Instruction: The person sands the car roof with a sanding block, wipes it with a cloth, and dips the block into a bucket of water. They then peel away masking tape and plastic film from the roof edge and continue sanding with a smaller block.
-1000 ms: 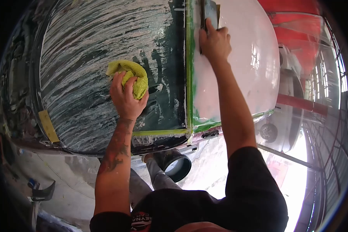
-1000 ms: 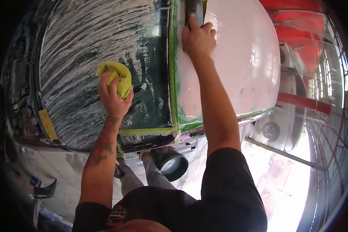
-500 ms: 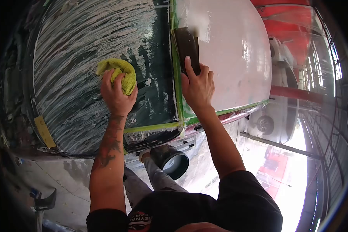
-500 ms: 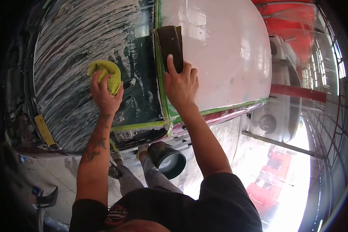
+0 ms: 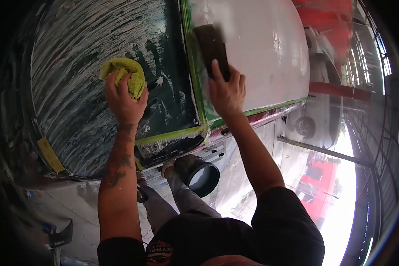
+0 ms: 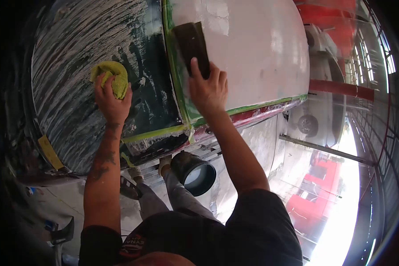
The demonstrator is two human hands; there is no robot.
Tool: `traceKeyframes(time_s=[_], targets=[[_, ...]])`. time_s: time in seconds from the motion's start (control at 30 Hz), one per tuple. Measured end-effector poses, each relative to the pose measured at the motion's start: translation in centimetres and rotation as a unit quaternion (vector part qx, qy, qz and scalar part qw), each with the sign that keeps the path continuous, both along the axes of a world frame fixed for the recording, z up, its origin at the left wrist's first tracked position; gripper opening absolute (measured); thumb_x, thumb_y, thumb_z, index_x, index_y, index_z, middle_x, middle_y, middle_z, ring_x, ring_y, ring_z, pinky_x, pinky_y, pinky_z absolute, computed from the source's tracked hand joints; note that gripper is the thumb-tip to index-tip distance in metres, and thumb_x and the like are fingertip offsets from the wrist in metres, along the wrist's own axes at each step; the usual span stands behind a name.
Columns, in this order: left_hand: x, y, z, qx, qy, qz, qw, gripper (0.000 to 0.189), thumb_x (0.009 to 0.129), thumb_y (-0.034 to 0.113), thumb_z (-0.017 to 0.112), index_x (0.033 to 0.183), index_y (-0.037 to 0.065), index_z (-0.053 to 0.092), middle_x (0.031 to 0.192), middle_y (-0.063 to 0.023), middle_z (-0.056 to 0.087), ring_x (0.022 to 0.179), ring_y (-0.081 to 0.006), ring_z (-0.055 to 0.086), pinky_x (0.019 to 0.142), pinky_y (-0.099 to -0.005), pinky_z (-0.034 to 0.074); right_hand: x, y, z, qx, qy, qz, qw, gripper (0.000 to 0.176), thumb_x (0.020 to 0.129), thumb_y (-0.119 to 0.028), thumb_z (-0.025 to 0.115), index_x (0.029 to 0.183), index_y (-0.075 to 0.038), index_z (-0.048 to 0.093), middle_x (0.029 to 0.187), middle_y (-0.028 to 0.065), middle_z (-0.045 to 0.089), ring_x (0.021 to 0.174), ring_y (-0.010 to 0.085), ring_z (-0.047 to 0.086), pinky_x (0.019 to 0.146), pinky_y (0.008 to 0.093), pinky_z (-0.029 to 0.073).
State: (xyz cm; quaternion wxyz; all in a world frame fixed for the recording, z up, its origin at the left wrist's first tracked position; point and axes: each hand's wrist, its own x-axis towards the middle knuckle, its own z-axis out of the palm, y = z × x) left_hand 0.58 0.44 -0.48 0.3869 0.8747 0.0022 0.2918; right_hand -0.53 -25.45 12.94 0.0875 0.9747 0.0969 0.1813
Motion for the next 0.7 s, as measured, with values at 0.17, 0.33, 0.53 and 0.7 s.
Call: traceKeyframes(time_s=[0.17,0.33,0.53,0.7], targets=[[0.0,0.1,-0.1,0.009,-0.02,0.004,1.0,0.055,0.078,0.028,0.086,0.123,0.012,0.059,0.138,-0.0155,0.05,0.13,-0.042,0.049,0.103,-0.0567,0.043,3.0,-2.9,0.3,0.046,-0.021,-0.126,0.991,0.056,0.093,-0.024,0.068,0.147,-0.021,0.055,0.131,0.0267,0.051,0.107,0.0458,0.053,0.094,0.0546,0.047],[-0.1,-0.1,0.0,0.004,0.003,0.008,1.0,0.055,0.079,0.03,0.085,0.124,0.012,0.059,0.138,-0.015,0.05,0.13,-0.0416,0.049,0.102,-0.056,0.044,-5.6,0.5,-1.8,0.049,0.013,-0.013,0.999,0.067,0.087,-0.023,0.074,0.15,-0.028,0.052,0.136,0.0266,0.045,0.112,0.0463,0.049,0.097,0.0586,0.043],[-0.2,0.1,-0.2,0.023,-0.017,0.006,1.0,0.054,0.08,0.029,0.085,0.125,0.012,0.059,0.138,-0.0147,0.05,0.13,-0.0406,0.049,0.103,-0.0558,0.044,0.5,-5.0,-0.3,0.098,-0.056,-0.16,0.981,0.055,0.095,-0.02,0.067,0.148,-0.018,0.053,0.132,0.0269,0.049,0.11,0.0457,0.049,0.093,0.0577,0.043],[-0.1,0.0,-0.2,0.029,0.001,0.009,1.0,0.054,0.081,0.029,0.085,0.125,0.012,0.059,0.138,-0.0148,0.049,0.129,-0.0402,0.05,0.103,-0.0562,0.044,-5.7,-0.2,-1.8,0.069,0.015,-0.044,0.997,0.064,0.09,-0.023,0.072,0.15,-0.027,0.052,0.139,0.0269,0.045,0.118,0.0469,0.047,0.1,0.059,0.042]])
